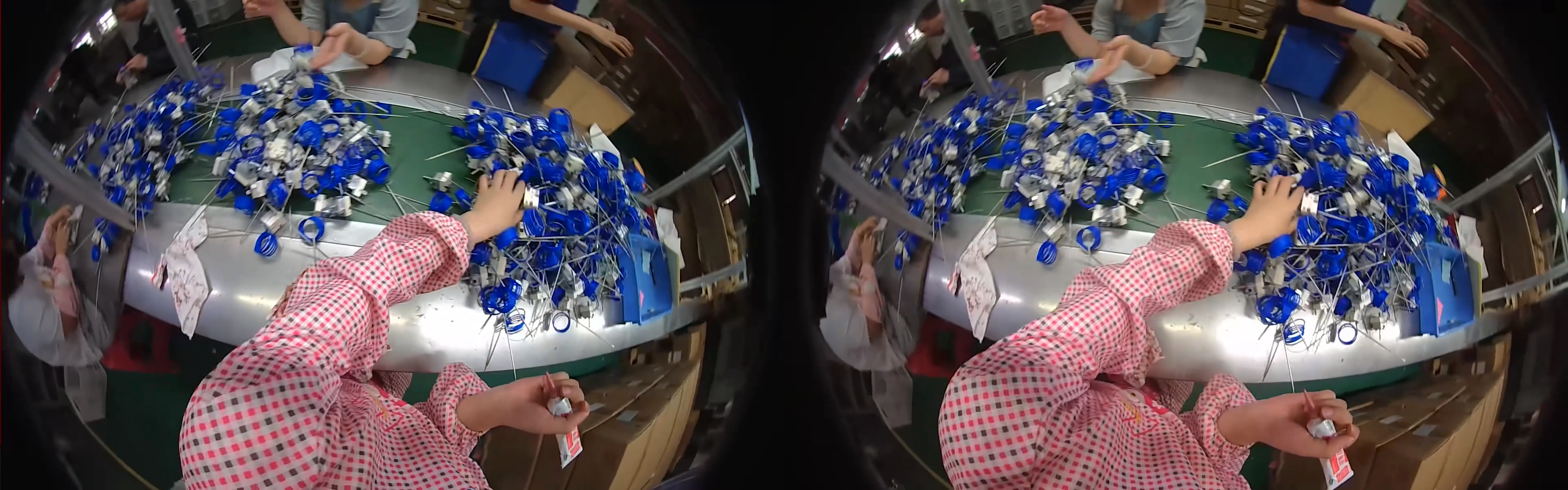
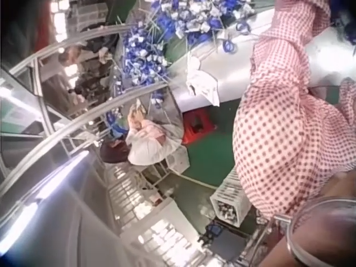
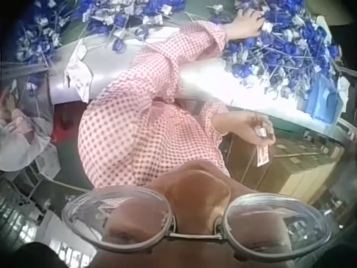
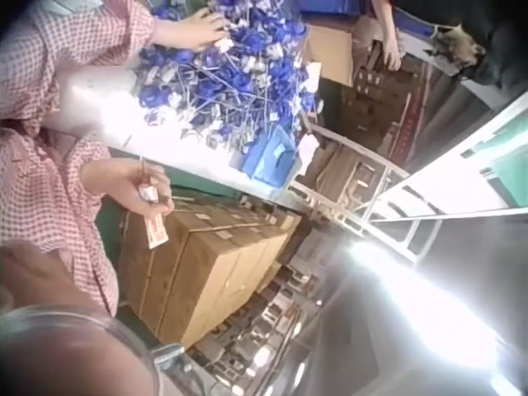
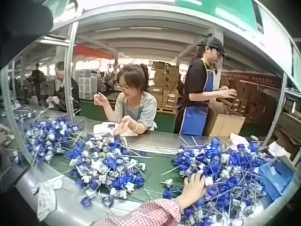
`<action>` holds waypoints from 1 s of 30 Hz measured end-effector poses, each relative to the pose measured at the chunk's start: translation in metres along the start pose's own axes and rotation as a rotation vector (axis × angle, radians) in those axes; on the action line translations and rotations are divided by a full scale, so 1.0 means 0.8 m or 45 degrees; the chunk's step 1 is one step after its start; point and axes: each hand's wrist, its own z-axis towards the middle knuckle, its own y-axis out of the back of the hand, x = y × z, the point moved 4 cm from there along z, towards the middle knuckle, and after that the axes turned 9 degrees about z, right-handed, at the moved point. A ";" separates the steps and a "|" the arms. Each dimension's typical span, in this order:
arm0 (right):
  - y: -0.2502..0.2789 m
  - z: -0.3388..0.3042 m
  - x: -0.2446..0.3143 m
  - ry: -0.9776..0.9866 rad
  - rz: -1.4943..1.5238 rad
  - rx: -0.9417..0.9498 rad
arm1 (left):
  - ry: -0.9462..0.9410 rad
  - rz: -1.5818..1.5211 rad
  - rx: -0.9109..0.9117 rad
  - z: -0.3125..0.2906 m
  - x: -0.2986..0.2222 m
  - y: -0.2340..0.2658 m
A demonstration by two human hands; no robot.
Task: Assembling small electronic components by inserting wires into connector blocks and applying sealant from a tube.
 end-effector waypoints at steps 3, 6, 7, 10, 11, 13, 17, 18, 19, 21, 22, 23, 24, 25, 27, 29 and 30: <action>0.001 -0.011 0.004 -0.091 -0.034 0.137 | -0.025 0.062 0.189 -0.010 0.021 0.021; -0.008 -0.036 0.009 -0.096 -0.118 0.190 | -0.041 0.069 0.205 -0.028 0.046 0.080; -0.016 -0.048 0.012 -0.130 -0.068 0.199 | -0.043 0.027 0.212 -0.036 0.052 0.107; -0.022 -0.078 0.012 -0.137 -0.049 0.208 | -0.032 -0.128 0.041 -0.074 0.085 0.209; -0.021 -0.089 0.011 -0.199 -0.031 0.196 | 0.017 -0.186 -0.161 -0.089 0.104 0.253; -0.020 -0.103 0.008 -0.256 -0.019 0.175 | 0.243 -0.219 -0.476 -0.123 0.150 0.337; -0.027 -0.133 -0.012 -0.533 0.010 0.361 | 0.889 0.408 -0.686 -0.214 0.325 0.407; -0.032 -0.144 -0.018 -0.548 -0.026 0.421 | 1.099 0.549 -0.328 -0.250 0.390 0.393; -0.031 -0.149 -0.027 -0.565 -0.063 0.432 | 1.252 0.654 -0.015 -0.274 0.424 0.371; -0.042 -0.171 -0.034 -0.619 -0.101 0.437 | 1.347 0.504 0.085 -0.301 0.463 0.337; -0.045 -0.180 -0.036 -0.662 -0.152 0.442 | 1.359 0.472 -0.036 -0.307 0.467 0.327; -0.039 -0.183 -0.039 -0.678 -0.164 0.460 | 1.377 0.414 -0.095 -0.296 0.451 0.330; -0.036 -0.184 -0.041 -0.664 -0.175 0.458 | 1.371 0.402 -0.083 -0.287 0.445 0.335; -0.036 -0.187 -0.041 -0.689 -0.168 0.468 | 1.316 0.480 -0.067 -0.280 0.436 0.348; -0.037 -0.191 -0.042 -0.710 -0.167 0.481 | 1.187 0.644 -0.195 -0.271 0.422 0.372; -0.041 -0.190 -0.039 -0.641 -0.209 0.466 | 0.948 0.569 -0.614 -0.263 0.397 0.424; -0.040 -0.187 -0.042 -0.633 -0.217 0.462 | 0.858 0.639 -0.642 -0.251 0.376 0.451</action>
